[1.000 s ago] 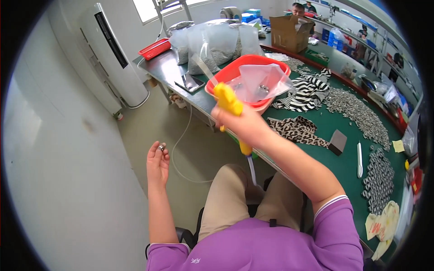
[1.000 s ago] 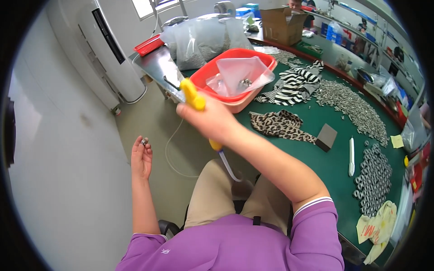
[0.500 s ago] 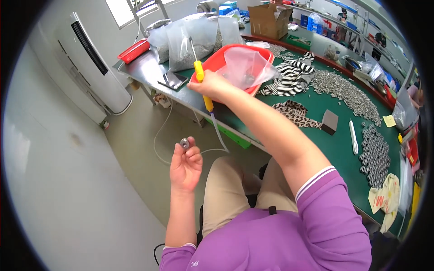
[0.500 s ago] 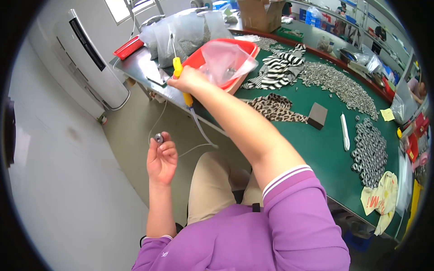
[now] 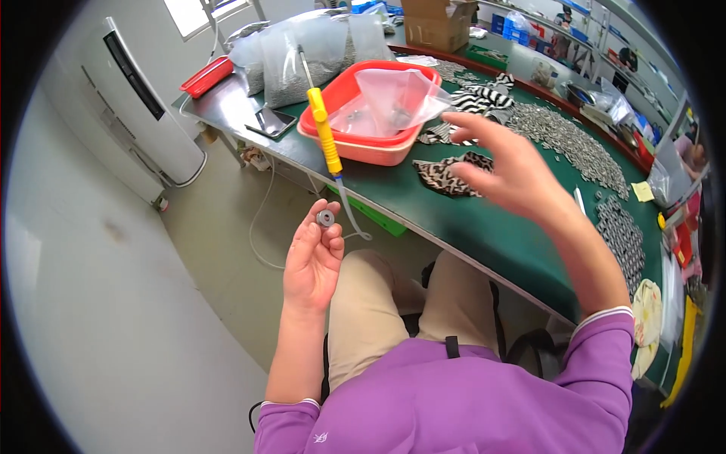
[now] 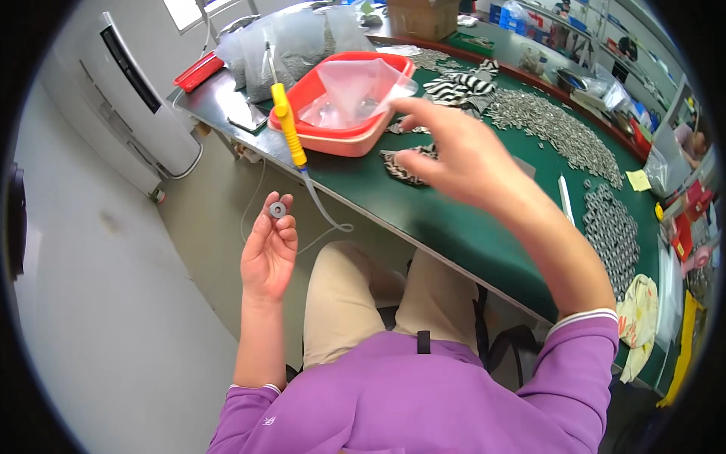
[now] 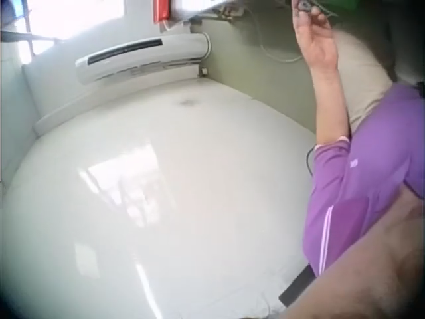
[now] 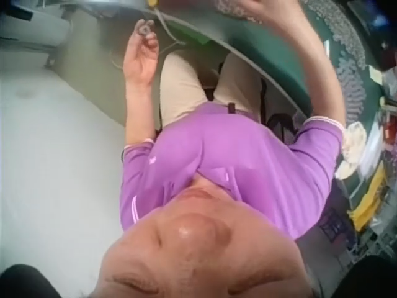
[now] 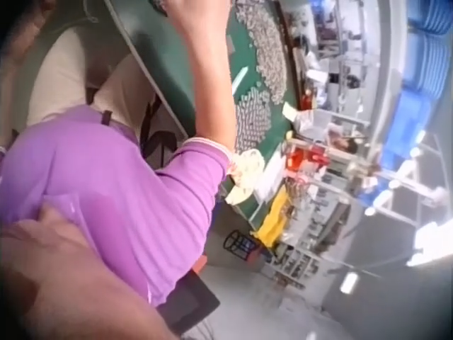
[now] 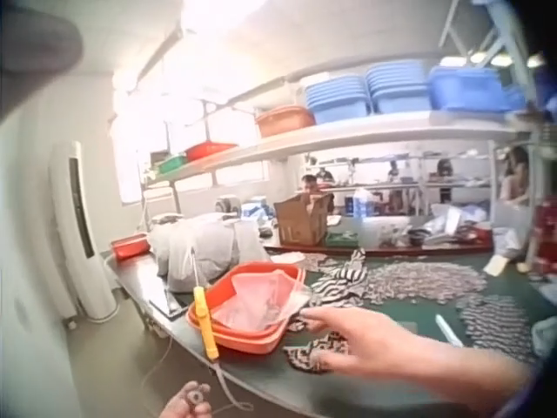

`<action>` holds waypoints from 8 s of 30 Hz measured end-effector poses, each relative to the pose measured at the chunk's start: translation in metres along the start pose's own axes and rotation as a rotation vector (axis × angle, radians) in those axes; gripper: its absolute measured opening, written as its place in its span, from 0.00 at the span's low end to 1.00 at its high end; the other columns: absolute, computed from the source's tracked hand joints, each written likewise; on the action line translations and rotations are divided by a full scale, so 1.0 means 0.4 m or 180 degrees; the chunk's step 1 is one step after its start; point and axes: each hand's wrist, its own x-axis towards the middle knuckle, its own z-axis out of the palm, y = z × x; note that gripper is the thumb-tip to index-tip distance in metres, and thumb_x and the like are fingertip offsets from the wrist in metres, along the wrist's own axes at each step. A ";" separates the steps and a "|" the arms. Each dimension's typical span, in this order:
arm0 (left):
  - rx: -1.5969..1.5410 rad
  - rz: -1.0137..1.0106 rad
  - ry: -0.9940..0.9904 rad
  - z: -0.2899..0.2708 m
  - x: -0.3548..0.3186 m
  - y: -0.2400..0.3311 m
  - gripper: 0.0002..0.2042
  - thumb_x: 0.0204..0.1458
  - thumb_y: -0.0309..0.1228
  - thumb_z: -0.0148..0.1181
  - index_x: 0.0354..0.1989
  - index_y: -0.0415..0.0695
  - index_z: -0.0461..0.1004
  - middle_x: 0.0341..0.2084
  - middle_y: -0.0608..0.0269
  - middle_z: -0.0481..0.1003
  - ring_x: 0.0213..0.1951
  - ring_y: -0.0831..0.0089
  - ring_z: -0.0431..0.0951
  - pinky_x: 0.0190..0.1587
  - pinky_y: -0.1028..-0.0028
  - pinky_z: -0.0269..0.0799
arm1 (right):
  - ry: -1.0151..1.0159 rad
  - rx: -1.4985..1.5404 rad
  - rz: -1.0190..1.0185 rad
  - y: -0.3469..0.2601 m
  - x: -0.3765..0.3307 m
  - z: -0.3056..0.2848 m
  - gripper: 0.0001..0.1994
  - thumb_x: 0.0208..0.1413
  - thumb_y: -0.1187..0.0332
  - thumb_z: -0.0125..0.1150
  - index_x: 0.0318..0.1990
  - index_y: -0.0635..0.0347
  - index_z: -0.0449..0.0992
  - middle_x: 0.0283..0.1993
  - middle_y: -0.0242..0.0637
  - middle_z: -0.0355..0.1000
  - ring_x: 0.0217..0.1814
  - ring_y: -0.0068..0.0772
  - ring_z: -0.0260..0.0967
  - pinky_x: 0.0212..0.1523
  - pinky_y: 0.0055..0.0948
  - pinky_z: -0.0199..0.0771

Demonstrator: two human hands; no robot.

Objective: Inspecting, cleaning with an air nozzle, and organizing small metal rings at a manufacturing workbench.

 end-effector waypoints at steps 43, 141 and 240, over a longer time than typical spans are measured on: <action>0.0979 -0.0496 -0.0839 0.116 0.286 -0.406 0.14 0.55 0.28 0.53 0.50 0.40 0.66 0.42 0.59 0.70 0.32 0.78 0.67 0.35 0.80 0.65 | -0.0426 0.0505 0.1156 0.172 -0.249 -0.134 0.13 0.56 0.67 0.49 0.47 0.58 0.65 0.34 0.48 0.72 0.34 0.53 0.70 0.34 0.45 0.70; 0.2115 -0.0265 -0.1021 0.170 0.265 -0.434 0.32 0.51 0.25 0.58 0.62 0.38 0.47 0.38 0.57 0.72 0.28 0.78 0.69 0.32 0.80 0.66 | 0.0049 -0.0659 0.0231 0.194 -0.284 -0.069 0.20 0.48 0.73 0.52 0.52 0.55 0.66 0.26 0.39 0.68 0.24 0.41 0.71 0.23 0.35 0.72; 0.1884 -0.0459 -0.1000 0.128 0.277 -0.428 0.11 0.53 0.25 0.56 0.45 0.39 0.70 0.36 0.62 0.72 0.31 0.78 0.71 0.34 0.81 0.68 | 0.0083 -0.0415 0.0467 0.172 -0.299 -0.046 0.25 0.45 0.77 0.51 0.55 0.55 0.65 0.37 0.38 0.66 0.36 0.41 0.66 0.35 0.36 0.71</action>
